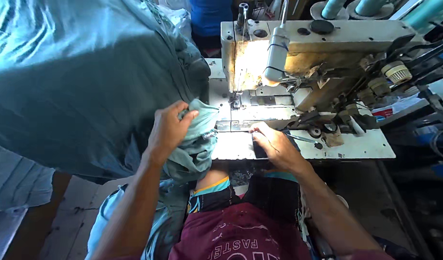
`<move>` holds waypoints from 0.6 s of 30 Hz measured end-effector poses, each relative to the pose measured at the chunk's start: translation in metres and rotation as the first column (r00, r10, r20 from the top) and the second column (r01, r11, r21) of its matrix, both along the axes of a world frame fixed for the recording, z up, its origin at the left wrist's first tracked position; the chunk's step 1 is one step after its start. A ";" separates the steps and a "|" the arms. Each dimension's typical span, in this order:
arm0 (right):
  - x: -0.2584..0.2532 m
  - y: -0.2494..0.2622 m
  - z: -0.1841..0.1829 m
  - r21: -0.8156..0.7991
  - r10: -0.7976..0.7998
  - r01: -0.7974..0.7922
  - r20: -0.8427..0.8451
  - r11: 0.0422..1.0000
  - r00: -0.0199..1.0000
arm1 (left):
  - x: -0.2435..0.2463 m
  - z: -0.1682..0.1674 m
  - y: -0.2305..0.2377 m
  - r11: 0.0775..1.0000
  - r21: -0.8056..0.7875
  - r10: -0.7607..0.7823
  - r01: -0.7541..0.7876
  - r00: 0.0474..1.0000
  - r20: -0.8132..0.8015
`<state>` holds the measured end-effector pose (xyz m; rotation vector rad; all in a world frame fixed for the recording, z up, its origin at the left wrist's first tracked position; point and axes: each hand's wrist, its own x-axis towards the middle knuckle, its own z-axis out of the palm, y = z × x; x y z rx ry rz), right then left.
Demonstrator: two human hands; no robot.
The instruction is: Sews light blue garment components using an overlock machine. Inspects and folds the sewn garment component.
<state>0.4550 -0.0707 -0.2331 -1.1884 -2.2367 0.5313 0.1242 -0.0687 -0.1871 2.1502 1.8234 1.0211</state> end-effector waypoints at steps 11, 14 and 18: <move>-0.067 0.048 0.022 0.429 -0.164 0.007 0.330 0.904 0.930 | 0.039 -0.035 -0.039 0.967 0.251 0.015 -0.043 0.994 0.111; -0.073 0.051 0.020 0.472 -0.140 -0.042 0.343 0.881 0.929 | 0.041 -0.034 -0.040 0.963 0.270 -0.005 -0.027 0.993 0.117; -0.074 0.048 0.017 0.429 -0.067 0.001 0.137 0.903 0.988 | 0.035 -0.019 -0.055 0.950 0.305 -0.001 -0.059 0.981 0.193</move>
